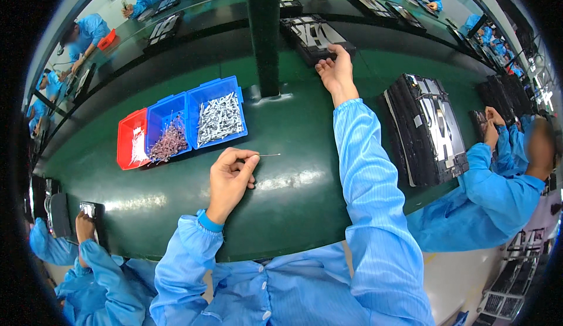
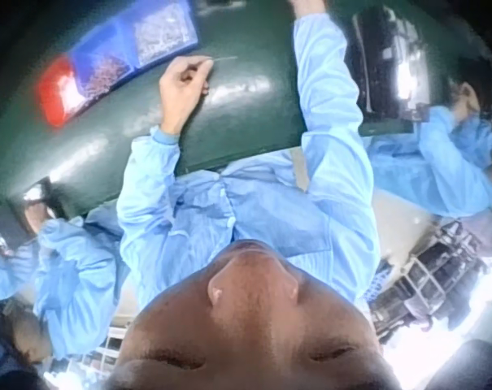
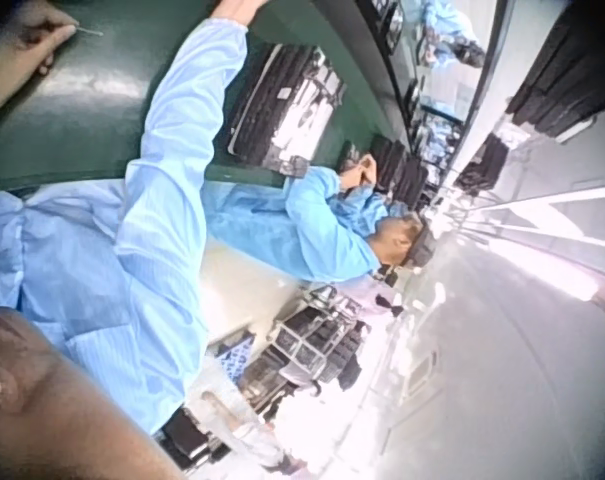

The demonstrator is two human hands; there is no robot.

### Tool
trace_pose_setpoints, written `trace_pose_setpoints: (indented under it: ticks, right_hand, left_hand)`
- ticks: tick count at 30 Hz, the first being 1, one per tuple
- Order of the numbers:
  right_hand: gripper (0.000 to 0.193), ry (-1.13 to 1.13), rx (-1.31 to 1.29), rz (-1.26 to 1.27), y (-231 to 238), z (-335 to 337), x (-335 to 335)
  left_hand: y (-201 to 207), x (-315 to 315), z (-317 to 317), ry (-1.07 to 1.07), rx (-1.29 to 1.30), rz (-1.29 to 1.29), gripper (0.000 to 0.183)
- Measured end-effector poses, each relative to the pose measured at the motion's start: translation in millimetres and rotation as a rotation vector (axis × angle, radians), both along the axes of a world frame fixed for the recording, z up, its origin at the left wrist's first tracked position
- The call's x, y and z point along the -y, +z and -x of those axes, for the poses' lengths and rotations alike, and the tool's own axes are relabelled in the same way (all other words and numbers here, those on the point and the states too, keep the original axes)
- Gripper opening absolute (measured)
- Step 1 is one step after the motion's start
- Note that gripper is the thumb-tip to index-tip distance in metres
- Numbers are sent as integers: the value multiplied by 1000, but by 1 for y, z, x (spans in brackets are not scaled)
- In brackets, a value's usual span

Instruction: The recorder is assembling an electronic device, likely a tablet or screen, by inserting small components and screws.

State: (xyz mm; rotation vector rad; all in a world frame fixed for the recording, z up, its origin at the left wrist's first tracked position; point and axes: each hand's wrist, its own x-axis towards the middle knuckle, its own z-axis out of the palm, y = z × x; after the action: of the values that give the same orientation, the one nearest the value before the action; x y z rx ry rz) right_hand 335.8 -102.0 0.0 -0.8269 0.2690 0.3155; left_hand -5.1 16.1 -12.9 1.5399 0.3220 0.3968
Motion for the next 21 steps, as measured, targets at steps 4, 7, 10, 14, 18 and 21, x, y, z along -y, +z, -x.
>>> trace_pose_setpoints:
  ticks: [4,7,10,14,18,21]
  right_hand:
    - [19,358,79,-214,-19,5,2]
    - [10,367,183,-129,-34,25,6]
    - [14,423,242,-3,-39,73,34]
    - [22,510,204,154,-16,175,81]
    - [29,615,152,174,-6,267,122]
    - [33,818,27,75,0,321,143]
  left_hand:
    - [1,-3,2,1,18,-44,11]
    - [-2,-10,5,13,27,-23,10]
    - [1,-14,8,33,24,33,10]
    - [-1,-20,9,18,12,66,14]
    - [0,-22,7,-27,-33,293,13]
    - [6,-15,15,-24,35,317,13]
